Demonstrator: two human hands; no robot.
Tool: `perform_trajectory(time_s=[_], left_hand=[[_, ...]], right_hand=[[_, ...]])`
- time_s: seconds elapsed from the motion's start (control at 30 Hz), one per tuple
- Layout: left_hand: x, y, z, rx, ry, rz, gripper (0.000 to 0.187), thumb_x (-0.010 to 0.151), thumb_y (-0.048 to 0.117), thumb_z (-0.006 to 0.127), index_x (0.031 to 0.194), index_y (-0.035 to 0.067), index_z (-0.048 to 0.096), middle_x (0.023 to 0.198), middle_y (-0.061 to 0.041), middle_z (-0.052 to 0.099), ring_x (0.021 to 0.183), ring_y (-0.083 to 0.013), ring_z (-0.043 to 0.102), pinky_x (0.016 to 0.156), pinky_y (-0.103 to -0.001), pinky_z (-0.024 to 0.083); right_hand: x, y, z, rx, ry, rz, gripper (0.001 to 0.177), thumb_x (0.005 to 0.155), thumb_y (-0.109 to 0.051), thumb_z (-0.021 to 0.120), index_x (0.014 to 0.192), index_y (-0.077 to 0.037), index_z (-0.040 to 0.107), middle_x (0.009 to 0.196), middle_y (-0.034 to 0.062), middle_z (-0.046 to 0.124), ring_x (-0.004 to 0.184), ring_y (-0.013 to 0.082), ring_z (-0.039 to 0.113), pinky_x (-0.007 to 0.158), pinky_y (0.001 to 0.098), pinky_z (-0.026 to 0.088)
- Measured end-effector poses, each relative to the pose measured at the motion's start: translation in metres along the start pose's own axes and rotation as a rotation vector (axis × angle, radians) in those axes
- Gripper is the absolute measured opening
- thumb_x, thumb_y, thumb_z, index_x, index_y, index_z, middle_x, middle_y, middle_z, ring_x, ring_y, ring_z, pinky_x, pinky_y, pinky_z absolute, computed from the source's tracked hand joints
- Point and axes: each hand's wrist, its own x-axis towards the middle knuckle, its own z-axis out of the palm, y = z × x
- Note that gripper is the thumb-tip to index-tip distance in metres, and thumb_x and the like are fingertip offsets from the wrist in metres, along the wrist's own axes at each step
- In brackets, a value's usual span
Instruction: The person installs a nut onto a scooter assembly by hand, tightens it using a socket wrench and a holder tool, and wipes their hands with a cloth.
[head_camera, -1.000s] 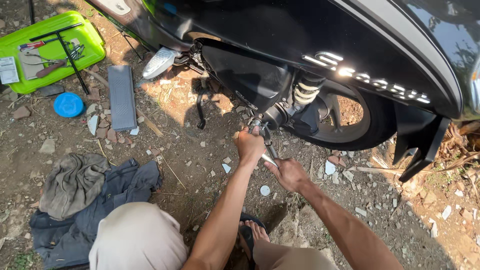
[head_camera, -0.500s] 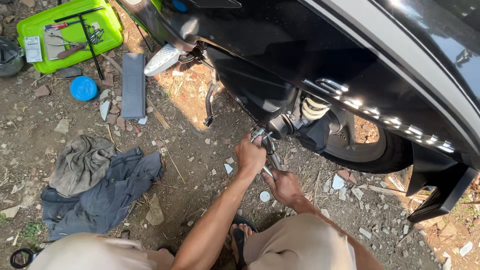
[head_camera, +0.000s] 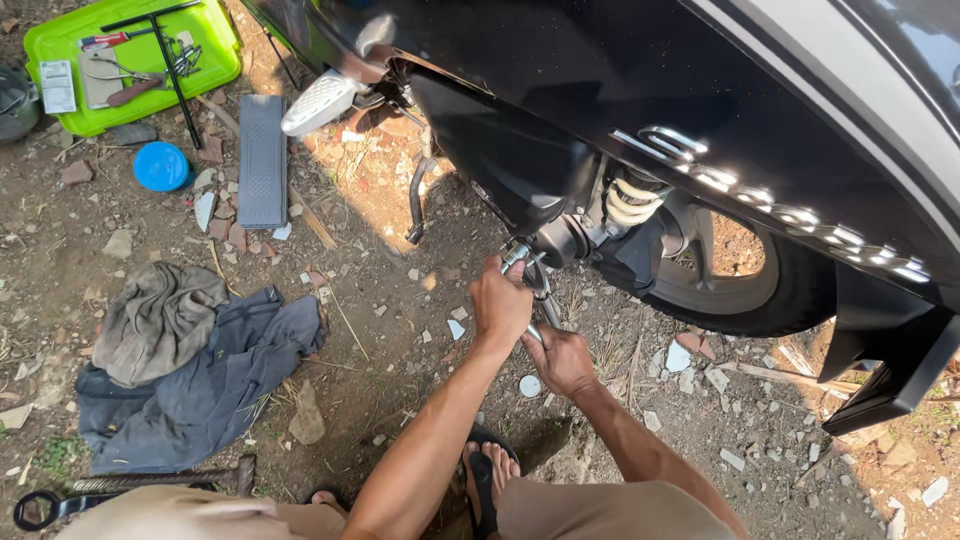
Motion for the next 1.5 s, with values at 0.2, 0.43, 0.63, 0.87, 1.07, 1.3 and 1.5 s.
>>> perform_trajectory(time_s=[0.2, 0.43, 0.63, 0.87, 1.07, 1.3, 1.5], left_hand=[[0.008, -0.027, -0.008, -0.205, -0.113, 0.001, 0.046, 0.104, 0.034, 0.053, 0.132, -0.002, 0.051, 0.129, -0.024, 0.063, 0.117, -0.0325, 0.066, 0.097, -0.044, 0.051], [0.018, -0.098, 0.016, -0.896, -0.186, 0.383, 0.05, 0.11, 0.029, 0.036, 0.15, -0.001, 0.041, 0.152, -0.021, 0.049, 0.139, -0.0303, 0.052, 0.117, -0.037, 0.044], [0.021, -0.087, 0.026, -1.23, -0.15, 0.107, 0.061, 0.11, 0.041, 0.037, 0.14, -0.01, 0.053, 0.146, -0.022, 0.057, 0.133, -0.0281, 0.059, 0.103, -0.044, 0.059], [0.009, -0.034, -0.009, -0.84, -0.177, 0.164, 0.07, 0.093, 0.023, 0.073, 0.149, -0.004, 0.04, 0.148, -0.021, 0.049, 0.133, -0.0275, 0.056, 0.107, -0.036, 0.054], [-0.007, 0.006, -0.027, -0.63, -0.116, 0.011, 0.079, 0.076, 0.006, 0.082, 0.139, -0.001, 0.035, 0.144, -0.018, 0.056, 0.115, -0.0298, 0.07, 0.089, -0.035, 0.062], [-0.004, 0.0, -0.015, -0.381, 0.026, 0.158, 0.076, 0.078, 0.014, 0.087, 0.135, 0.001, 0.038, 0.137, -0.021, 0.06, 0.117, -0.0306, 0.065, 0.097, -0.042, 0.054], [-0.004, -0.013, -0.007, -0.418, 0.033, 0.16, 0.074, 0.077, 0.016, 0.087, 0.13, 0.002, 0.036, 0.137, -0.022, 0.057, 0.12, -0.0329, 0.063, 0.102, -0.046, 0.051]], right_hand=[[-0.001, -0.003, -0.002, -0.021, -0.083, 0.116, 0.05, 0.103, -0.05, 0.05, 0.082, -0.008, 0.065, 0.06, 0.0134, 0.064, 0.051, 0.0323, 0.065, 0.058, 0.0464, 0.054], [-0.007, -0.012, -0.009, -0.046, -0.017, 0.055, 0.045, 0.104, -0.047, 0.046, 0.083, -0.01, 0.062, 0.059, 0.012, 0.063, 0.046, 0.03, 0.062, 0.05, 0.0455, 0.052], [-0.006, -0.022, -0.015, -0.177, 0.048, 0.032, 0.04, 0.105, -0.045, 0.046, 0.095, -0.008, 0.057, 0.063, 0.014, 0.065, 0.051, 0.0351, 0.065, 0.051, 0.049, 0.051], [-0.004, -0.039, -0.017, -0.228, -0.072, 0.301, 0.043, 0.108, -0.049, 0.037, 0.104, -0.009, 0.052, 0.083, 0.018, 0.066, 0.064, 0.0383, 0.068, 0.06, 0.0523, 0.053], [-0.006, -0.042, -0.02, -0.176, 0.036, 0.196, 0.045, 0.106, -0.05, 0.038, 0.103, -0.008, 0.054, 0.079, 0.0167, 0.069, 0.064, 0.0374, 0.067, 0.058, 0.0529, 0.053], [-0.001, -0.053, -0.042, -0.261, -0.068, 0.29, 0.047, 0.104, -0.054, 0.037, 0.104, -0.013, 0.06, 0.066, 0.0112, 0.068, 0.051, 0.0305, 0.065, 0.053, 0.0483, 0.053], [-0.006, -0.069, -0.068, -0.379, -0.053, 0.248, 0.049, 0.103, -0.057, 0.038, 0.1, -0.013, 0.061, 0.064, 0.0087, 0.065, 0.048, 0.0296, 0.063, 0.049, 0.0475, 0.051]])
